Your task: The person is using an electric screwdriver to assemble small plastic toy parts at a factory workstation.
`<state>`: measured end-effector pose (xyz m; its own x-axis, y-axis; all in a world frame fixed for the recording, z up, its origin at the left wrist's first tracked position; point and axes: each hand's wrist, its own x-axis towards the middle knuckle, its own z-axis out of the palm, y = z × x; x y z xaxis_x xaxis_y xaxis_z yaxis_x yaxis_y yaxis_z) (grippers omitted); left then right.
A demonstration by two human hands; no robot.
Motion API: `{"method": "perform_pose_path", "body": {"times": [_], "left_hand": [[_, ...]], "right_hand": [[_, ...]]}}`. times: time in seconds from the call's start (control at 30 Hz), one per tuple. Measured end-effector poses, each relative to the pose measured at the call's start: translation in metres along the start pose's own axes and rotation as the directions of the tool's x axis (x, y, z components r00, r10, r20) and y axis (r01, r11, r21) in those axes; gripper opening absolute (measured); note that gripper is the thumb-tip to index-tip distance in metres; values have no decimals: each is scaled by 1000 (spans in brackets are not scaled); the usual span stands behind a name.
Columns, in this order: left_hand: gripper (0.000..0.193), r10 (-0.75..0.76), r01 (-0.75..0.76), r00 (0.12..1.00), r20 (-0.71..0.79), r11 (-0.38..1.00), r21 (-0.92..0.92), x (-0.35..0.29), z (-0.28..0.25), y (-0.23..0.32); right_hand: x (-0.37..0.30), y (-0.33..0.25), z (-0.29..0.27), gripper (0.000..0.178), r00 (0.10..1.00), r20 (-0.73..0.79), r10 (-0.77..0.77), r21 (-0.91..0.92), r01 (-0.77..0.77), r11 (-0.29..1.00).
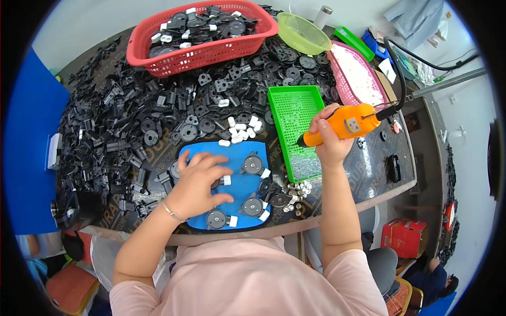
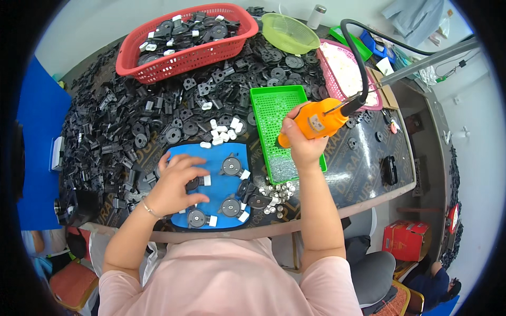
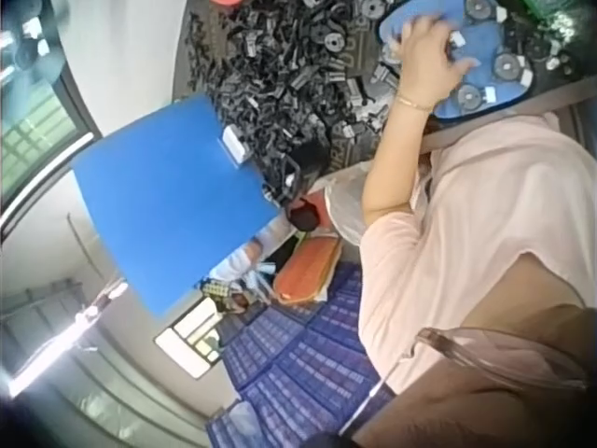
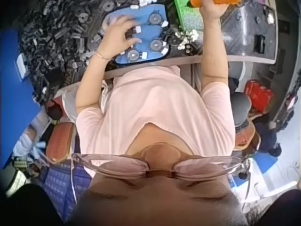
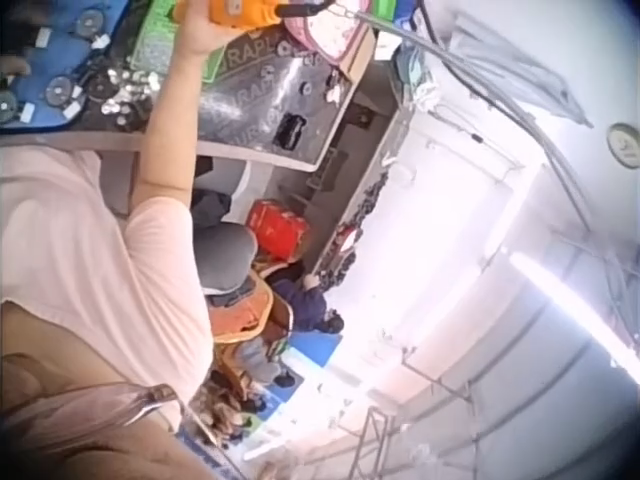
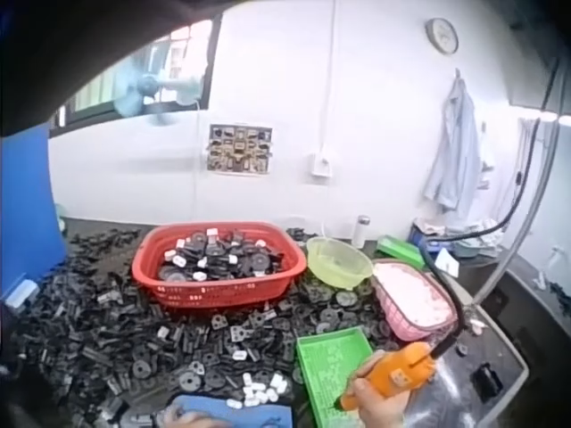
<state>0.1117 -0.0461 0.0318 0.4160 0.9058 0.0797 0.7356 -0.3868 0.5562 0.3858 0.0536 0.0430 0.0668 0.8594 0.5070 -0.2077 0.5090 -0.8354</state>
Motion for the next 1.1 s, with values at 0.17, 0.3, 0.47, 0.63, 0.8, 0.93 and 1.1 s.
{"method": "perform_pose_path", "body": {"times": [0.17, 0.3, 0.47, 0.63, 0.8, 0.93, 1.1], "left_hand": [[48, -98, 103, 993, -60, 992, 78, -28, -3, -10], [48, -138, 156, 982, -126, 978, 142, -26, 3, -12], [49, -125, 140, 988, -95, 975, 172, -14, 13, -17], [43, -67, 88, 987, -143, 985, 148, -7, 25, -17], [42, -72, 89, 985, -157, 991, 104, -6, 27, -19], [43, -100, 112, 987, -125, 990, 90, -6, 23, -18], [43, -82, 94, 986, -142, 992, 80, -5, 25, -21]], "right_hand": [[4, -9, 1, 19, 999, -36, -32, -8, 32, 999], [3, -36, 19, 20, 983, 58, -174, 122, 166, 979], [-31, -44, 88, 26, 946, 309, -98, 305, -2, 952], [-44, -27, 111, 21, 886, 457, -79, 168, 1, 986], [-45, -16, 113, 20, 885, 463, -51, 91, 9, 996], [-43, -14, 112, 20, 866, 497, -46, 83, 5, 997], [-43, -13, 113, 20, 863, 505, -24, 112, -38, 993]]}}
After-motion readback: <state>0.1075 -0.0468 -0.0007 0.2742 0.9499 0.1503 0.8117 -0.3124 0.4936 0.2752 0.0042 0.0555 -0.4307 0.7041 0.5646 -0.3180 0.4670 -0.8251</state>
